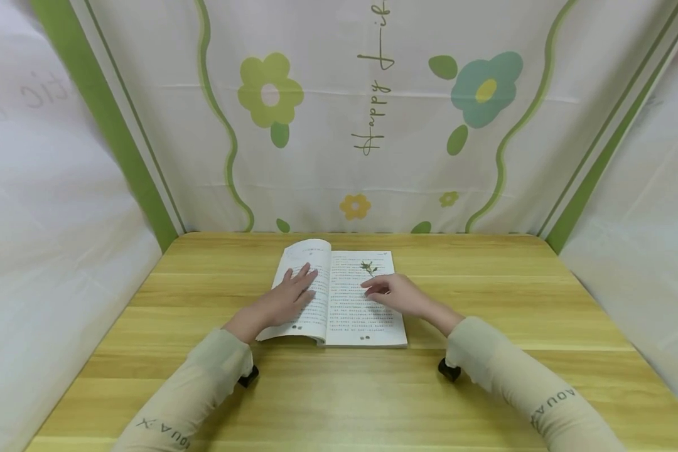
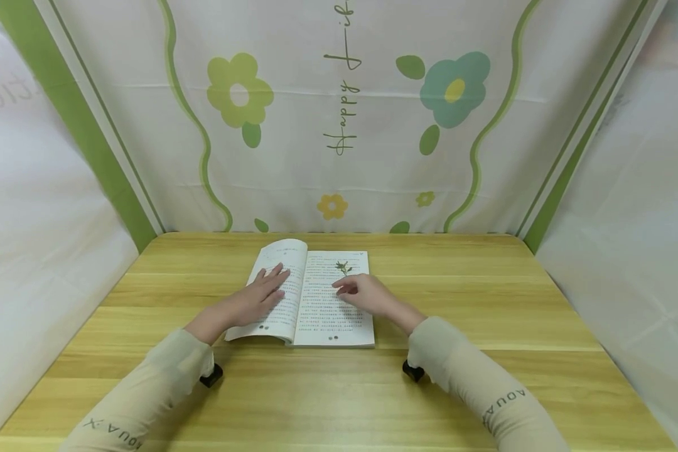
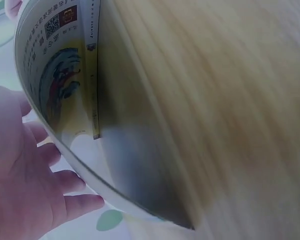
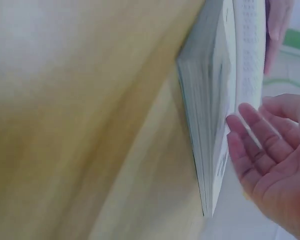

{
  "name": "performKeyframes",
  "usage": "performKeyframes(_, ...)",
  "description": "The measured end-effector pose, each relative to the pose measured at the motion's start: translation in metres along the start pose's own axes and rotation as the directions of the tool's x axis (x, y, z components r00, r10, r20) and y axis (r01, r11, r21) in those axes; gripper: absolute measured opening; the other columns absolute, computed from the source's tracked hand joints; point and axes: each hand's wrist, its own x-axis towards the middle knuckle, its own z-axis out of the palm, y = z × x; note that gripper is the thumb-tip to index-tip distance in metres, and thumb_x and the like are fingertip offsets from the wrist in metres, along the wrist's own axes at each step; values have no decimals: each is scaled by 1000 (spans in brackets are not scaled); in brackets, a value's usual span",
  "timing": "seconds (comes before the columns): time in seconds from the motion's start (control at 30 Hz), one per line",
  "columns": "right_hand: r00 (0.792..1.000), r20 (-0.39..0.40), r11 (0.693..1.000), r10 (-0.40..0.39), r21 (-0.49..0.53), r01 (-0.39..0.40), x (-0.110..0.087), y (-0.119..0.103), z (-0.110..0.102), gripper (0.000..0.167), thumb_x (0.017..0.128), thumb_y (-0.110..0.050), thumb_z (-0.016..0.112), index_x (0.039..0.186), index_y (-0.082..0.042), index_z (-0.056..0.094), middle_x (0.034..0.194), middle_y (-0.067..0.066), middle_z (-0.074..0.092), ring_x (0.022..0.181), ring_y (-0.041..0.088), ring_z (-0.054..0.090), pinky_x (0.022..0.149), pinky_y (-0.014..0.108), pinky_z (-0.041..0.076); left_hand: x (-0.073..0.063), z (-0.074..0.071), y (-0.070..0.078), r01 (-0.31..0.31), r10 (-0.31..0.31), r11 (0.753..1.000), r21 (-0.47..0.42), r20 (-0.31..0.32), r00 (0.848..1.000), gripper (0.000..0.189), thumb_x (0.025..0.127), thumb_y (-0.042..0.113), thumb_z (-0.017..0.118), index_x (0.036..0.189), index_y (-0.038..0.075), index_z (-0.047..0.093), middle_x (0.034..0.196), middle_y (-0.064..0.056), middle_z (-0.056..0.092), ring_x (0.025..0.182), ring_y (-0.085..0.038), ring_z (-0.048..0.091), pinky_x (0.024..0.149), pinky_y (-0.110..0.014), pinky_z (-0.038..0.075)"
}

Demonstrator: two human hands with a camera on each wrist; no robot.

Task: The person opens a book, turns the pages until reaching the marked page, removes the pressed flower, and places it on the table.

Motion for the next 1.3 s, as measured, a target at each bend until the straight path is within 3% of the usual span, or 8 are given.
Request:
performKeyframes(0.17, 992, -57, 993, 114, -6, -115, 7, 8, -8, 30, 99, -8, 68, 127, 0, 70, 97, 3, 72, 89, 18, 66, 77, 34, 54, -2, 1, -4, 48, -48, 999, 8, 17, 999, 64, 113, 35, 39, 165, 7, 13, 170, -17, -3, 151, -50, -6, 120, -63, 11)
performKeyframes(0.53, 957, -116, 964, 267, 35, -264, 20, 24, -15, 22, 102, -15, 63, 117, -1, 72, 100, 9, 68, 85, 21, 60, 71, 32, 50, -2, 1, -5, 54, -54, 999, -1, 26, 998, 66, 112, 31, 42, 165, 5, 12, 170, -19, -3, 151, -51, -6, 120, -62, 10)
performKeyframes(0.93, 941, -94, 943, 326, -42, -331, 29, 27, -16, 10, 96, -13, 72, 95, -3, 73, 90, 5, 69, 78, 18, 57, 68, 30, 48, -3, -1, -7, 63, -62, 998, -17, 26, 998, 66, 112, 34, 42, 165, 9, 13, 170, -16, -2, 152, -49, -6, 119, -64, 10)
performKeyframes(1.3, 924, -109, 915, 367, -134, -379, 33, 17, -13, 13, 95, -12, 73, 85, -3, 75, 81, 5, 70, 68, 16, 56, 61, 26, 44, -2, 1, -9, 84, -83, 996, -29, 34, 996, 67, 111, 37, 43, 166, 12, 13, 171, -12, -2, 153, -46, -5, 120, -62, 11)
